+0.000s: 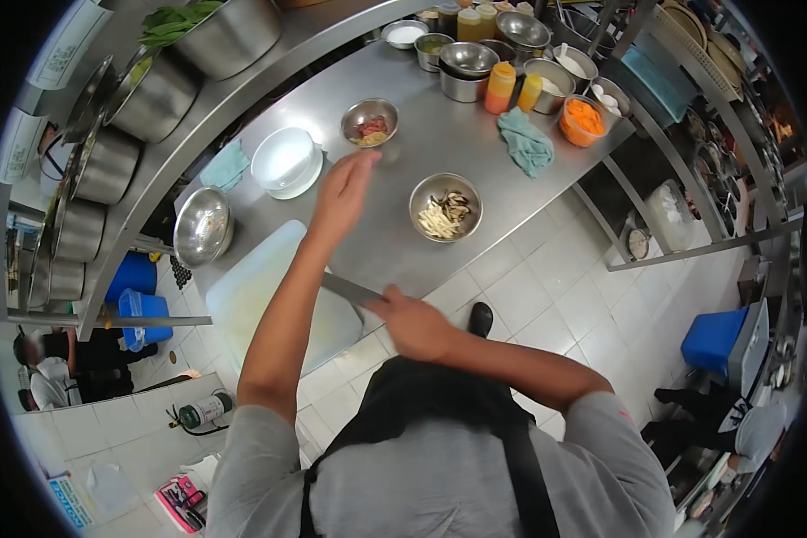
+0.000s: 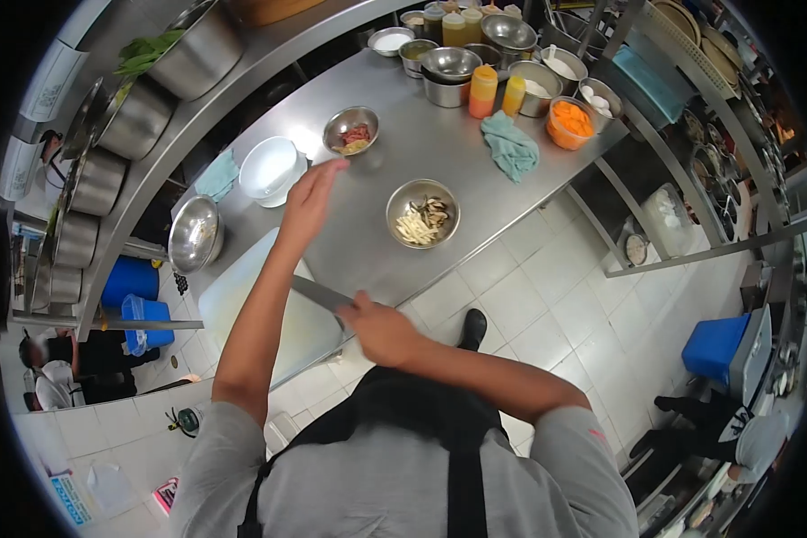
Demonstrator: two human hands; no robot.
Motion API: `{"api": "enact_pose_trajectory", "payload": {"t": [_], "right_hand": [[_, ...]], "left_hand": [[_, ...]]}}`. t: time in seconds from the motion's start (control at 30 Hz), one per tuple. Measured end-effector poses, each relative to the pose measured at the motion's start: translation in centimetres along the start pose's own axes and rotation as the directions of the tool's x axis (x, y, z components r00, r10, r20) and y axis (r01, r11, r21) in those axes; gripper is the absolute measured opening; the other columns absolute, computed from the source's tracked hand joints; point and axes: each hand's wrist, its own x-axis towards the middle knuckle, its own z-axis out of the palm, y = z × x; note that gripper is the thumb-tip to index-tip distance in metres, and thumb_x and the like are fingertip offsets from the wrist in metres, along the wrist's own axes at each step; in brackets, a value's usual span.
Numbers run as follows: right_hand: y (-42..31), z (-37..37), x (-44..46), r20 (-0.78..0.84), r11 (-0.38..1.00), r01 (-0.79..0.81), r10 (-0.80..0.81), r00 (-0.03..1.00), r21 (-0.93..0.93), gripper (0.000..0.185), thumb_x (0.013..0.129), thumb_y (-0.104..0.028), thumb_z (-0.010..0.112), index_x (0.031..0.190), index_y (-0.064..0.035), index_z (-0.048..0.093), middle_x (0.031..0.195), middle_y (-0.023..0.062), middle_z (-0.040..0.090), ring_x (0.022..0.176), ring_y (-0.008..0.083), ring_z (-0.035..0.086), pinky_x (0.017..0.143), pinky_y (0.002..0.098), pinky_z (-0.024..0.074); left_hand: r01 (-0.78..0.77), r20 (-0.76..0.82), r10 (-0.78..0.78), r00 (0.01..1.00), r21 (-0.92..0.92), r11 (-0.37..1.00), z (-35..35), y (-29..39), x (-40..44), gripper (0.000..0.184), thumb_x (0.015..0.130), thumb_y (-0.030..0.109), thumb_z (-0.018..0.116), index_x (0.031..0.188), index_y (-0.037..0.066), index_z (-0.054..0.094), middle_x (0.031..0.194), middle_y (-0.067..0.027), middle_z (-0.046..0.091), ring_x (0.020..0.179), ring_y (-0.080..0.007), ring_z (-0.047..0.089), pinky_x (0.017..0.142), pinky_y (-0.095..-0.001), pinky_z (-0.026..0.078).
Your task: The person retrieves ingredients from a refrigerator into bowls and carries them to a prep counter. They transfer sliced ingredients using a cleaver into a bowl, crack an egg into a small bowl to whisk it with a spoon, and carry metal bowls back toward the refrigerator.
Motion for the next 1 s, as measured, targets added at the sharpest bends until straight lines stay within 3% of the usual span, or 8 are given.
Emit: {"api": "enact_pose_trajectory", "payload": {"t": [0.13, 0.33, 0.43, 0.47, 0.53, 0.63, 0.8, 1.0], "right_hand": [[-2.5, 8.3, 7.3, 0.000, 0.954, 0.117, -0.121, 0.993, -0.275, 0.031, 0.092, -0.014, 0.055, 0.118, -0.0010, 0.062, 0.112, 0.0239, 0.057, 0.089, 0.0378, 0.067, 0.073, 0.0488, 0.0578], [-1.1, 9.6, 6.5, -0.120, 0.960, 0.259, -0.271, 0.955, -0.106, 0.034, 0.088, -0.020, 0.066, 0.118, -0.0024, 0.065, 0.115, 0.0202, 0.061, 0.089, 0.0393, 0.067, 0.080, 0.0502, 0.0552], [2.9, 5.2, 3.4, 0.099, 0.932, -0.233, 0.213, 0.972, 0.279, 0.044, 0.089, -0.031, 0.073, 0.122, -0.0040, 0.062, 0.114, 0.0189, 0.062, 0.099, 0.0378, 0.066, 0.086, 0.0496, 0.0538], [5.5, 4.3, 2.0, 0.134, 0.834, -0.390, 0.368, 0.920, 0.391, 0.049, 0.091, -0.035, 0.072, 0.127, -0.0046, 0.058, 0.113, 0.0182, 0.062, 0.101, 0.0350, 0.066, 0.086, 0.0485, 0.0542], [10.3, 2.4, -0.5, 0.348, 0.098, -0.517, 0.633, 0.691, 0.850, 0.059, 0.095, -0.041, 0.069, 0.137, -0.0069, 0.046, 0.116, 0.0155, 0.061, 0.099, 0.0294, 0.065, 0.086, 0.0467, 0.0542], [12.4, -1.2, 0.2, 0.214, -0.133, -0.185, 0.814, 0.539, 0.974, 0.065, 0.096, -0.043, 0.067, 0.141, -0.0086, 0.037, 0.121, 0.0139, 0.060, 0.096, 0.0260, 0.065, 0.085, 0.0441, 0.0541], [16.2, -3.0, 7.2, 0.065, -0.053, -0.037, 0.783, 0.619, 0.998, 0.071, 0.094, -0.043, 0.071, 0.146, -0.0092, 0.035, 0.131, 0.0129, 0.057, 0.109, 0.0285, 0.062, 0.089, 0.0434, 0.0529], [20.5, -4.2, 4.7, 0.189, 0.078, -0.268, 0.524, 0.830, 0.960, 0.058, 0.095, -0.042, 0.070, 0.137, -0.0067, 0.054, 0.124, 0.0089, 0.065, 0.105, 0.0240, 0.066, 0.090, 0.0421, 0.0528]], "left_hand": [[0.098, -0.071, -0.093, 0.993, 0.076, 0.992, -3.4, -2.8, -4.1, 0.039, 0.109, 0.029, 0.047, 0.121, -0.002, 0.068, 0.124, -0.0133, 0.068, 0.120, -0.0218, 0.061, 0.106, -0.0325, 0.042], [0.172, -0.159, -0.167, 0.973, 0.017, 0.985, -5.2, -6.7, -7.9, 0.036, 0.107, 0.027, 0.050, 0.118, -0.002, 0.068, 0.121, -0.0150, 0.069, 0.114, -0.0265, 0.063, 0.102, -0.0346, 0.046], [0.199, -0.125, -0.204, 0.971, -0.047, 0.979, -4.0, -9.0, -8.4, 0.038, 0.107, 0.029, 0.049, 0.116, -0.002, 0.069, 0.121, -0.0144, 0.069, 0.111, -0.0254, 0.064, 0.100, -0.0346, 0.047], [0.207, -0.098, -0.212, 0.972, -0.064, 0.976, -2.8, -10.6, -8.9, 0.039, 0.107, 0.030, 0.048, 0.115, -0.001, 0.069, 0.121, -0.0137, 0.069, 0.110, -0.0245, 0.064, 0.099, -0.0343, 0.047], [0.300, 0.029, -0.299, 0.954, -0.149, 0.942, -0.5, -11.9, -9.0, 0.042, 0.107, 0.036, 0.047, 0.118, 0.001, 0.068, 0.122, -0.0123, 0.068, 0.109, -0.0221, 0.064, 0.097, -0.0342, 0.048], [0.554, 0.294, -0.479, 0.827, -0.281, 0.784, 4.9, -11.7, -9.4, 0.051, 0.106, 0.048, 0.047, 0.131, 0.006, 0.061, 0.128, -0.0108, 0.064, 0.108, -0.0195, 0.063, 0.093, -0.0353, 0.048], [0.732, 0.353, -0.645, 0.677, -0.414, 0.541, 11.4, -9.6, -6.9, 0.060, 0.104, 0.051, 0.049, 0.147, 0.009, 0.046, 0.137, -0.0118, 0.056, 0.107, -0.0230, 0.063, 0.089, -0.0393, 0.050], [0.681, 0.227, -0.642, 0.733, -0.255, 0.687, 14.7, -10.0, -4.6, 0.058, 0.104, 0.048, 0.051, 0.144, 0.006, 0.050, 0.136, -0.0116, 0.057, 0.110, -0.0225, 0.062, 0.091, -0.0381, 0.050]]}}
